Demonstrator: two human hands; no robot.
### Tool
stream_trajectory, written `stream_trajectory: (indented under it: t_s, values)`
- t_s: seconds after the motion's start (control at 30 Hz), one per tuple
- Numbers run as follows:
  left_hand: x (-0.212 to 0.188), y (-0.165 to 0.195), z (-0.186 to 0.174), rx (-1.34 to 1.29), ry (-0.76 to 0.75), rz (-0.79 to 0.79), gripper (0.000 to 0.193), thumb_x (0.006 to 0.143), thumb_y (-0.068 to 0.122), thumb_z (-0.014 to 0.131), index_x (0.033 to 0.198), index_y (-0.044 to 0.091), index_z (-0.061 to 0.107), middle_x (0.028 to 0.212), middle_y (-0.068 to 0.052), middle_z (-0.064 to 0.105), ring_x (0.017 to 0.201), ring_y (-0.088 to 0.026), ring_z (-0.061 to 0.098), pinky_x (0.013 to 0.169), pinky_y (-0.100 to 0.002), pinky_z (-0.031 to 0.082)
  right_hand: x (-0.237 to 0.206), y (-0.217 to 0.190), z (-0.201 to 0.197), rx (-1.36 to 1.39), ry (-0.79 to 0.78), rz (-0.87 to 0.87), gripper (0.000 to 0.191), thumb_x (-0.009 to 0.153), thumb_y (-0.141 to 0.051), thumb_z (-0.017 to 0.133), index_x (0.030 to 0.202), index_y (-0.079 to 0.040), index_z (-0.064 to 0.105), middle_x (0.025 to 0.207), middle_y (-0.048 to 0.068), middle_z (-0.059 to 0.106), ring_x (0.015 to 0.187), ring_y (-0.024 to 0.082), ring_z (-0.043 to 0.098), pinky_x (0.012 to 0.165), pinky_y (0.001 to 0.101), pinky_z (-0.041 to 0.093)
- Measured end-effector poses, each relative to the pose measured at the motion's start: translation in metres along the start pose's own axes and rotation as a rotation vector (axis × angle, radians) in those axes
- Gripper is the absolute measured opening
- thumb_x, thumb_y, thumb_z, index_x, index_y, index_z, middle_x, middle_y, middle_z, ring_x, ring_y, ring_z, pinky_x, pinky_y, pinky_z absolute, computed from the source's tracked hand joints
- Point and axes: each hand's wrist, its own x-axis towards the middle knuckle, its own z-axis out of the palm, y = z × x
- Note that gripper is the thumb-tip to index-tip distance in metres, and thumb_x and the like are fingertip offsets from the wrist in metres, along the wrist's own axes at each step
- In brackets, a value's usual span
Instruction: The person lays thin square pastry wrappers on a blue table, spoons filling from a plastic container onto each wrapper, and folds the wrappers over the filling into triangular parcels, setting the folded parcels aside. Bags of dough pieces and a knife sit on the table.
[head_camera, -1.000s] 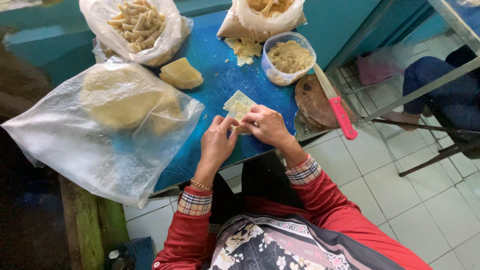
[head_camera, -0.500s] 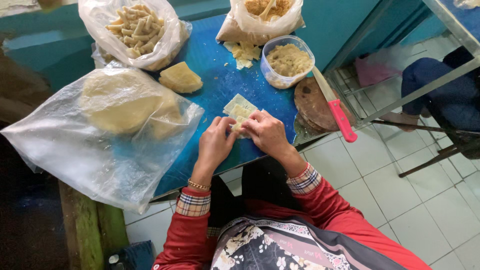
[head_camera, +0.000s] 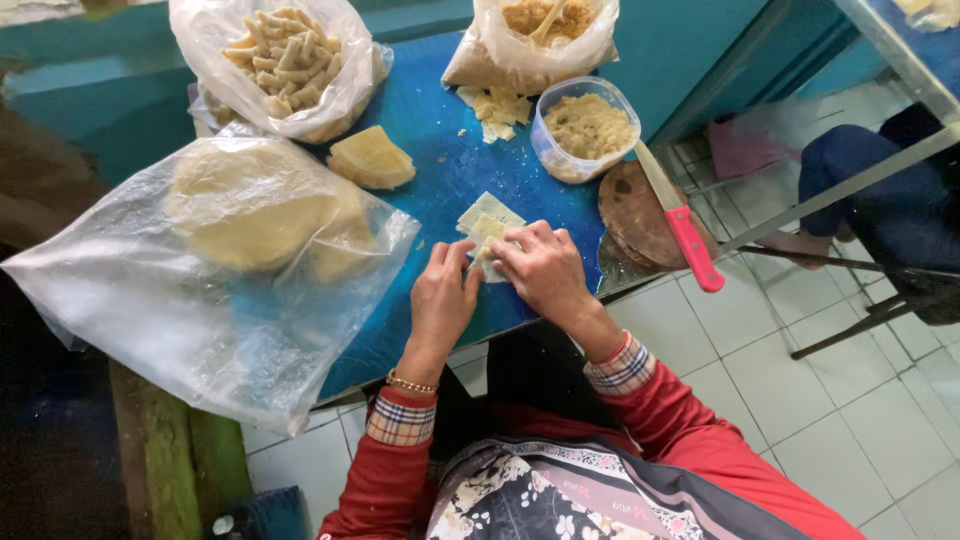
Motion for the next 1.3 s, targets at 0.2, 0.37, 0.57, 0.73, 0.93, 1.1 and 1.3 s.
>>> stream_trajectory:
  t_s: [0.2, 0.37, 0.57, 0.73, 0.93, 1.1, 1.3]
  values:
    - [-0.003, 0.004, -0.002, 0.035, 0.010, 0.012, 0.018, 0.090, 0.010, 0.072, 0.107, 0.008, 0.066, 0.097, -0.013, 0.062, 0.081, -0.034, 0.067, 0.068, -0.044, 0.055, 0.058, 0.022, -0.017, 0.222, 0.038, 0.035, 0.017, 0.095, -0.022, 0.073, 0.109, -0.015, 0.070, 0.083, 0.003, 0.072, 0.079, 0.026, 0.066, 0.072, 0.0421, 0.048]
    - [-0.005, 0.007, -0.003, 0.026, 0.037, 0.039, 0.008, 0.090, 0.009, 0.071, 0.096, 0.008, 0.067, 0.093, -0.010, 0.062, 0.085, -0.032, 0.067, 0.069, -0.043, 0.055, 0.184, 0.020, -0.011, 0.462, 0.220, 0.069, 0.019, 0.104, -0.014, 0.063, 0.123, -0.014, 0.069, 0.086, 0.009, 0.072, 0.075, 0.027, 0.072, 0.072, 0.0408, 0.057]
    - [-0.003, 0.011, -0.007, 0.004, 0.035, 0.009, 0.008, 0.089, 0.008, 0.072, 0.096, 0.007, 0.068, 0.094, -0.010, 0.063, 0.083, -0.031, 0.067, 0.069, -0.042, 0.055, 0.252, -0.005, 0.014, 0.500, 0.360, -0.083, 0.026, 0.102, -0.017, 0.068, 0.128, -0.018, 0.067, 0.121, 0.007, 0.073, 0.103, 0.025, 0.072, 0.091, 0.0366, 0.058]
    - [-0.005, 0.011, -0.006, 0.018, 0.027, 0.030, 0.008, 0.089, 0.008, 0.071, 0.096, 0.007, 0.068, 0.093, -0.010, 0.063, 0.085, -0.031, 0.068, 0.069, -0.041, 0.055, 0.195, 0.097, 0.018, 0.279, 0.370, -0.107, 0.027, 0.093, -0.002, 0.068, 0.118, -0.010, 0.075, 0.119, 0.008, 0.073, 0.113, 0.030, 0.069, 0.102, 0.0407, 0.055]
    - [-0.005, 0.012, -0.007, 0.047, 0.036, 0.042, 0.009, 0.091, 0.010, 0.070, 0.099, 0.008, 0.068, 0.092, -0.010, 0.062, 0.086, -0.032, 0.067, 0.070, -0.041, 0.055, 0.182, 0.263, 0.046, -0.027, 0.274, 0.222, 0.016, 0.098, -0.017, 0.071, 0.112, -0.012, 0.077, 0.113, 0.012, 0.073, 0.102, 0.037, 0.065, 0.086, 0.0468, 0.053]
    - [-0.003, 0.014, -0.008, 0.112, 0.127, 0.034, 0.010, 0.090, 0.011, 0.070, 0.100, 0.008, 0.068, 0.090, -0.010, 0.061, 0.083, -0.031, 0.066, 0.070, -0.041, 0.055, 0.216, 0.289, 0.096, -0.211, 0.076, 0.233, 0.019, 0.087, -0.027, 0.077, 0.102, -0.015, 0.079, 0.105, 0.012, 0.073, 0.100, 0.037, 0.066, 0.078, 0.0532, 0.049]
    - [-0.003, 0.015, -0.008, 0.168, 0.080, 0.053, 0.006, 0.089, 0.013, 0.073, 0.089, 0.011, 0.067, 0.083, -0.008, 0.058, 0.077, -0.028, 0.066, 0.064, -0.040, 0.053, 0.242, 0.277, 0.110, -0.131, -0.286, 0.457, 0.020, 0.089, -0.037, 0.076, 0.100, -0.021, 0.081, 0.104, 0.013, 0.074, 0.101, 0.033, 0.069, 0.086, 0.0480, 0.054]
